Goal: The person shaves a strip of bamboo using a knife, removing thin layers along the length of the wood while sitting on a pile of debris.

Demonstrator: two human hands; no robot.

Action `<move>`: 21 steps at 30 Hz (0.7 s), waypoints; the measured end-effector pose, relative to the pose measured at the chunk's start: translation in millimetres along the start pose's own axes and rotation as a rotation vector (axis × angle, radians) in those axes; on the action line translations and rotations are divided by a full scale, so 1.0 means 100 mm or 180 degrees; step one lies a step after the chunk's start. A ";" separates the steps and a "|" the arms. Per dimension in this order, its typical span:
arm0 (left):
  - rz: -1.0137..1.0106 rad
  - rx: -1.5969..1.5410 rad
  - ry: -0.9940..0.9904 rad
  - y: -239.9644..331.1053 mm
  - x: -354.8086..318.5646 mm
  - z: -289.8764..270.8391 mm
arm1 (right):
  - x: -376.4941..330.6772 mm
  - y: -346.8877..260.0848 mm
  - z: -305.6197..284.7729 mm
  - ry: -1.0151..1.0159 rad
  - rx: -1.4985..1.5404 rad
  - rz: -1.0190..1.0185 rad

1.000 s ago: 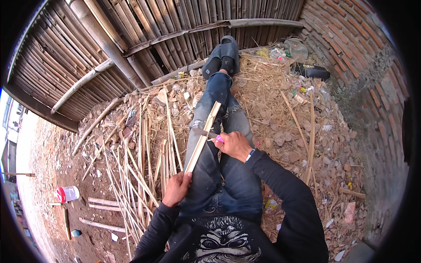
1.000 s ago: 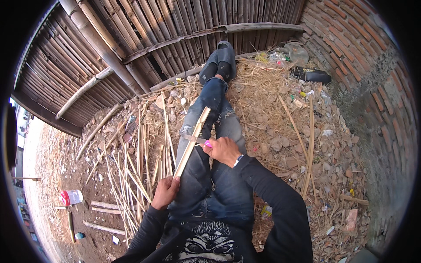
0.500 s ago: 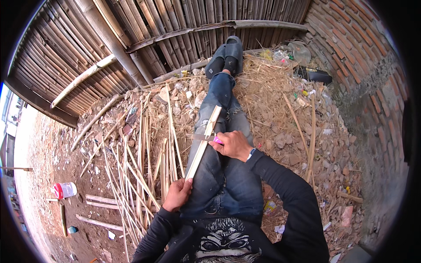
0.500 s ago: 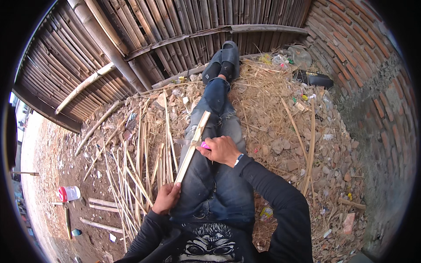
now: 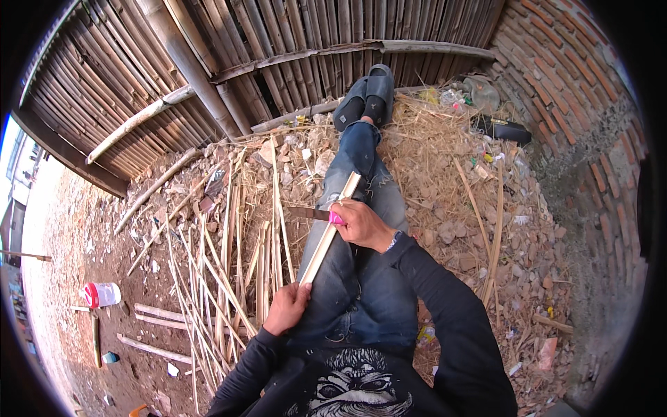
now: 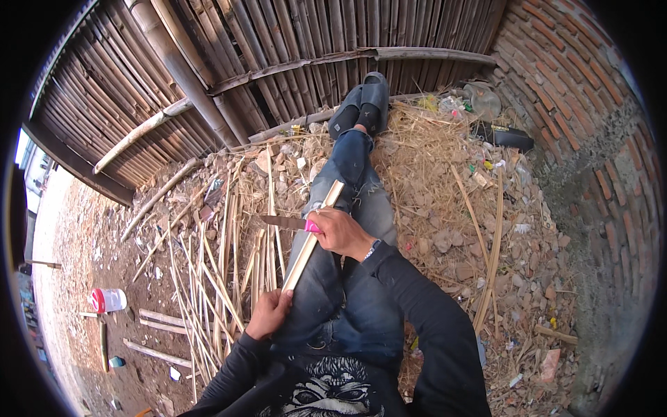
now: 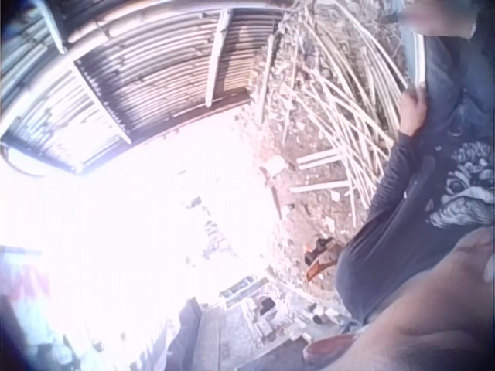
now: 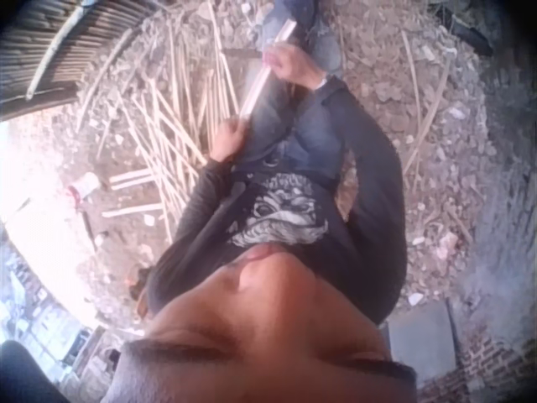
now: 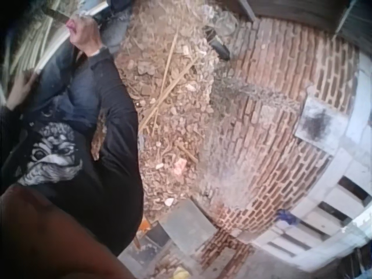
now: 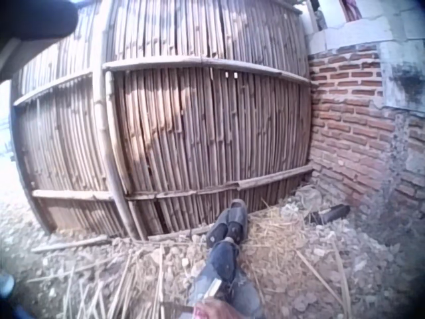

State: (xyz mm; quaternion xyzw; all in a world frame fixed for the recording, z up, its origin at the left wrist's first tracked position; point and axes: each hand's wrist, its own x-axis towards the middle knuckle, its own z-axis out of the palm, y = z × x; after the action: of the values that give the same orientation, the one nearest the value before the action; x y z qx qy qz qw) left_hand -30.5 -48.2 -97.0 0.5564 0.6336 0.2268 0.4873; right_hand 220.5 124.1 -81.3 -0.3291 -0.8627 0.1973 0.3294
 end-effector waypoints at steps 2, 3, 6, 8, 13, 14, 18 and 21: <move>0.0021 0.0036 0.0033 0.00 0.00 0.00 | 0.14 -0.08 -0.06 0.0059 -0.0071 0.0081; 0.0038 0.0070 0.0060 0.00 0.00 0.00 | 0.20 -0.10 -0.06 0.0238 0.0907 0.0433; 0.0039 0.0165 0.0038 0.02 0.00 0.00 | 0.27 0.03 -0.12 0.0341 0.1945 0.1008; 0.0004 0.0129 0.0017 0.06 -0.01 -0.01 | 0.32 0.14 -0.14 0.0556 0.1553 0.1019; -0.0086 0.0016 -0.0073 0.04 0.02 -0.05 | 0.35 0.31 -0.19 0.0370 0.3007 0.1262; -0.0089 -0.0021 -0.0128 0.04 0.02 -0.06 | 0.35 0.36 -0.23 0.0370 0.3013 0.1270; -0.0058 -0.0275 -0.0348 -0.07 0.05 -0.09 | 0.38 0.40 -0.35 0.0239 0.3528 0.1878; 0.0067 -0.0256 -0.0182 -0.15 0.04 -0.06 | 0.36 0.51 -0.40 0.0302 0.3336 0.2493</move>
State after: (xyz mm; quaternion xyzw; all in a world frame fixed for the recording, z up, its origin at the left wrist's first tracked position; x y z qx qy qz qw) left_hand -42.7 -47.1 -108.9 0.5493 0.6039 0.2413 0.5248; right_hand 249.7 190.3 -65.8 -0.4232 -0.4531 0.6822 0.3876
